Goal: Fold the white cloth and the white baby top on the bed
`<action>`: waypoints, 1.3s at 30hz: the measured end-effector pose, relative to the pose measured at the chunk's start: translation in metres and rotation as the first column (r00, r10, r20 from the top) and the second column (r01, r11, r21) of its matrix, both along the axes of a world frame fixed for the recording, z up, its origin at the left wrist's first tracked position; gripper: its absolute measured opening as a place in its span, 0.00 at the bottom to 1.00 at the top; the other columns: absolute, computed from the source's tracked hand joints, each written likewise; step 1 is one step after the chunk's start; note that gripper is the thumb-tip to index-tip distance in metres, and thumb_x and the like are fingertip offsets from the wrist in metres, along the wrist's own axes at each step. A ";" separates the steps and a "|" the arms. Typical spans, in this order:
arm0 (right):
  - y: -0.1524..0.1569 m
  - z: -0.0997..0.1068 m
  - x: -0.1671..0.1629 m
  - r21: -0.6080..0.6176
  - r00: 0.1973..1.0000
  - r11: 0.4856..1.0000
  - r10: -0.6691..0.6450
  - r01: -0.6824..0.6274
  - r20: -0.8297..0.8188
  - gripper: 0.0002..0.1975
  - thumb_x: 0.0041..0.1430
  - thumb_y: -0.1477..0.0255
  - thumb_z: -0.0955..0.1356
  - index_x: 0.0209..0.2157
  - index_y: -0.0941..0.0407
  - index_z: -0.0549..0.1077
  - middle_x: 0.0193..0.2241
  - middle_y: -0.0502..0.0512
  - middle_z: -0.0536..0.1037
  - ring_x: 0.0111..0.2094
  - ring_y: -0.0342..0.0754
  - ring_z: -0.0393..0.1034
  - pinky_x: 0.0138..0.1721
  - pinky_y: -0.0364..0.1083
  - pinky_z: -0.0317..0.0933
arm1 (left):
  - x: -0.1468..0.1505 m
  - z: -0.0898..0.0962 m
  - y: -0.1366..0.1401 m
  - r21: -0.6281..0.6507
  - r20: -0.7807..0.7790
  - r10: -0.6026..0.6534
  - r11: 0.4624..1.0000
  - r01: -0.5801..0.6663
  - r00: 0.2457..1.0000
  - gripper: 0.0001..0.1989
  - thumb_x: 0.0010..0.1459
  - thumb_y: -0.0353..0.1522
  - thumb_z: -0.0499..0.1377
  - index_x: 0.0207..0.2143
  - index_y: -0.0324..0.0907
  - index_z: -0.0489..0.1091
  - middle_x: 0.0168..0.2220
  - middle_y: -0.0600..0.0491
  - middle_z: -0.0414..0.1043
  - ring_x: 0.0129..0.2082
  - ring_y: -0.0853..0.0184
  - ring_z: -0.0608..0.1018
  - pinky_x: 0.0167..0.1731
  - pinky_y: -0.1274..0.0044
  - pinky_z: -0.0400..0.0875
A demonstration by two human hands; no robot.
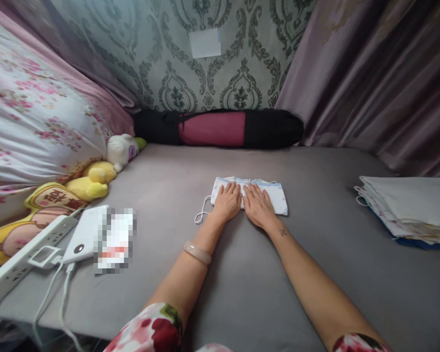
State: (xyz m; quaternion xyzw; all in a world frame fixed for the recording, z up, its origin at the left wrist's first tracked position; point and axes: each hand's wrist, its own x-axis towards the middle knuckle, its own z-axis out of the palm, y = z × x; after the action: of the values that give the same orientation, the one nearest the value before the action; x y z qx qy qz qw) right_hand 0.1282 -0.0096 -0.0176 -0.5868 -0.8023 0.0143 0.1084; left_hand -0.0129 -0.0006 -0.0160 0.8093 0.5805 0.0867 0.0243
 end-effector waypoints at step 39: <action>0.016 0.025 -0.086 -0.067 1.000 0.998 -0.013 0.014 0.014 0.29 0.67 0.66 0.52 0.64 0.66 0.55 0.66 0.65 0.53 0.67 0.56 0.43 0.65 0.57 0.35 | -0.104 0.064 -0.003 -0.491 0.060 0.427 0.800 -0.346 0.902 0.13 0.49 0.41 0.65 0.35 0.44 0.77 0.39 0.47 0.79 0.42 0.60 0.78 0.42 0.74 0.67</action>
State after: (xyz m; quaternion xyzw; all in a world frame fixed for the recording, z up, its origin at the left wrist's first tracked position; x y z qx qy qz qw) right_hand 0.0419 0.0061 0.0071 -0.5956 -0.7981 0.0365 0.0834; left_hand -0.1171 -0.0040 0.0482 0.6329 0.7328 0.0145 0.2494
